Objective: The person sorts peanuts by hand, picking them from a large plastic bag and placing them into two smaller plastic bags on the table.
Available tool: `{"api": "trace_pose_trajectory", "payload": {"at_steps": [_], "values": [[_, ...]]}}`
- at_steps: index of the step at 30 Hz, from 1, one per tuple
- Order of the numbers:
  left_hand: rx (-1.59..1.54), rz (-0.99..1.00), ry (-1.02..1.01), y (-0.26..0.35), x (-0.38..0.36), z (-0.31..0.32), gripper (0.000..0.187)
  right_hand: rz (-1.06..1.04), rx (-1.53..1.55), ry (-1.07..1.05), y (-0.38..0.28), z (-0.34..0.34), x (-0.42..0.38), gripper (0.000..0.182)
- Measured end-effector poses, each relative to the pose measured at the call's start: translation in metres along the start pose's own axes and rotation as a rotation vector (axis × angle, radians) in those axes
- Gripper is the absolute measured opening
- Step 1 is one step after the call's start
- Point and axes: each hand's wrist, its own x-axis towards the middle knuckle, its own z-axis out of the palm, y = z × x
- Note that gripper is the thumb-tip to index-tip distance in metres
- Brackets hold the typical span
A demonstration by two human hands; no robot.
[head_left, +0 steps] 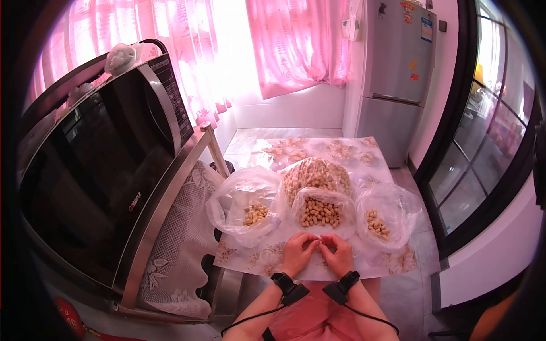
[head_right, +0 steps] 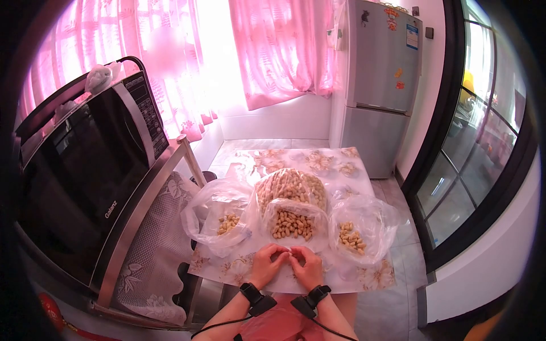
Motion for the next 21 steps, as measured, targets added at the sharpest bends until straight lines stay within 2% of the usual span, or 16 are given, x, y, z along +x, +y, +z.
{"api": "trace_pose_trajectory", "payload": {"at_steps": [11,21], "values": [[0.038,0.005,0.001,-0.0024,-0.0001,0.0013,0.016,0.034,0.061,0.047,-0.0012,0.0003,0.0002,0.019],[0.041,0.013,-0.008,0.0007,0.0001,-0.0008,0.015,-0.054,0.0,0.014,-0.0053,-0.0021,0.0022,0.014]]}}
